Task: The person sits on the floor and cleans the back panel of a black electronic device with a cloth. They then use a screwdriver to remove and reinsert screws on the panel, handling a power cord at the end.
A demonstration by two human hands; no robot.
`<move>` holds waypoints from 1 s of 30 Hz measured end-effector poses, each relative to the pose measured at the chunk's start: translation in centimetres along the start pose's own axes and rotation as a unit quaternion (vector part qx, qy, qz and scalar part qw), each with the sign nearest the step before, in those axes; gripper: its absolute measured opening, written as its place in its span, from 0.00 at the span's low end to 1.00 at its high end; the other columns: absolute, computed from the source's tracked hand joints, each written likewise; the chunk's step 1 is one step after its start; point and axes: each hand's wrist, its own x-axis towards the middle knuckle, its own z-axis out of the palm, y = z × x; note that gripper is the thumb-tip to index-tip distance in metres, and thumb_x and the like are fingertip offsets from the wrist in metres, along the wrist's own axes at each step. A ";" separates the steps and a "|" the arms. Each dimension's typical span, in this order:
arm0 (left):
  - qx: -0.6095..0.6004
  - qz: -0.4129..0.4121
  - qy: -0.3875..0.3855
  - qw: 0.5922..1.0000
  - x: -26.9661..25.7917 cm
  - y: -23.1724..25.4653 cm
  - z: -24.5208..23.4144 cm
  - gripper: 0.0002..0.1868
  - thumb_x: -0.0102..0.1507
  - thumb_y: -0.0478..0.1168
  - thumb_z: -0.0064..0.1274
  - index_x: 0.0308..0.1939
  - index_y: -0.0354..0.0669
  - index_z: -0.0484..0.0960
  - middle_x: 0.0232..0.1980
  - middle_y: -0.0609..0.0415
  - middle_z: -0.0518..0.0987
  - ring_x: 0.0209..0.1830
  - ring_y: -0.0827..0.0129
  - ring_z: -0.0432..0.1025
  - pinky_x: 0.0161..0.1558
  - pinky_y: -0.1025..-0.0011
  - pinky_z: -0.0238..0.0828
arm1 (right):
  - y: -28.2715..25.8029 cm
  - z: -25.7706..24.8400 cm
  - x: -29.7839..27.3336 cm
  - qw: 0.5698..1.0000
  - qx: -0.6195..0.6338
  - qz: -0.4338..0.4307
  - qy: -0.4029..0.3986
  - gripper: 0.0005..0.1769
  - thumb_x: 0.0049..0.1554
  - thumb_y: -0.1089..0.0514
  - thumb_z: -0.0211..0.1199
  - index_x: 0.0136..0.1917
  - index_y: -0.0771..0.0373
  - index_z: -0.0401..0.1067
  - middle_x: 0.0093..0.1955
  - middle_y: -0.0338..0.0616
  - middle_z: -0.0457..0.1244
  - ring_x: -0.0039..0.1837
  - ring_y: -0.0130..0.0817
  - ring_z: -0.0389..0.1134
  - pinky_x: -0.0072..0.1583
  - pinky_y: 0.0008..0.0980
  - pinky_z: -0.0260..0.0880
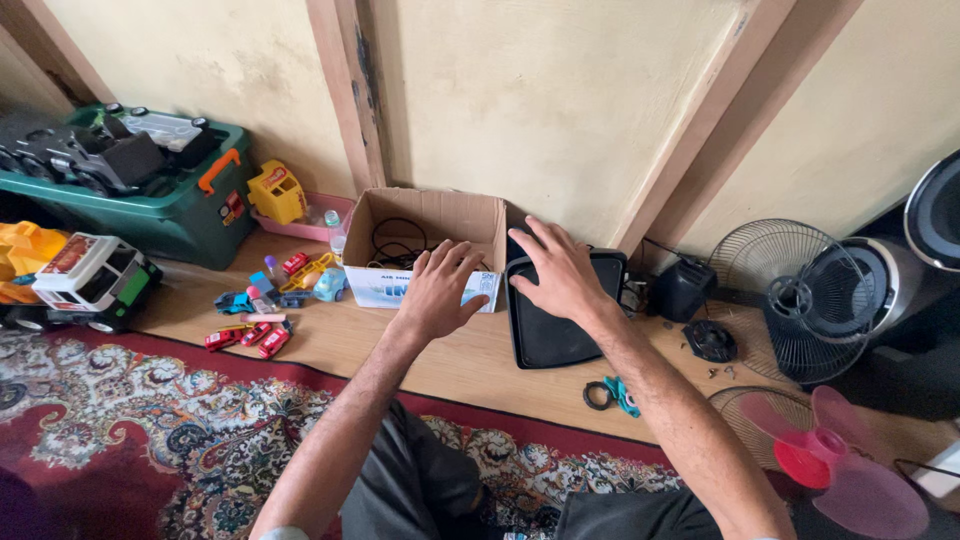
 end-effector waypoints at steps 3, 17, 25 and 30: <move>-0.006 0.007 0.010 1.000 0.1 0.0 0.2 0.38 0.61 0.56 0.60 0.70 0.48 0.66 0.74 0.45 0.63 0.78 0.47 0.51 0.72 0.41 0.46 | 0.1 -0.1 -0.4 1.000 0.005 -0.011 0.019 0.43 0.52 0.46 0.72 0.76 0.54 0.59 0.81 0.50 0.48 0.79 0.48 0.50 0.68 0.63 0.59; -0.003 0.009 0.006 1.000 0.3 0.3 0.6 0.37 0.61 0.56 0.59 0.70 0.48 0.67 0.74 0.45 0.64 0.78 0.48 0.52 0.73 0.44 0.46 | 0.6 0.4 -0.6 1.000 -0.002 -0.017 0.025 0.43 0.52 0.47 0.72 0.76 0.55 0.60 0.80 0.52 0.49 0.78 0.50 0.53 0.66 0.59 0.62; 0.003 0.006 -0.004 1.000 0.4 0.3 0.7 0.37 0.62 0.57 0.58 0.71 0.49 0.66 0.74 0.45 0.63 0.78 0.50 0.51 0.73 0.43 0.46 | 0.9 0.6 -0.6 1.000 -0.006 -0.014 0.016 0.43 0.53 0.46 0.72 0.76 0.56 0.59 0.81 0.53 0.49 0.78 0.50 0.52 0.68 0.60 0.61; 0.006 -0.002 -0.022 1.000 0.4 0.4 0.8 0.38 0.62 0.58 0.58 0.71 0.49 0.65 0.75 0.46 0.62 0.79 0.50 0.49 0.74 0.42 0.45 | 1.0 0.8 -0.7 1.000 0.003 -0.012 0.010 0.43 0.52 0.46 0.72 0.76 0.56 0.59 0.81 0.54 0.48 0.78 0.51 0.52 0.70 0.59 0.60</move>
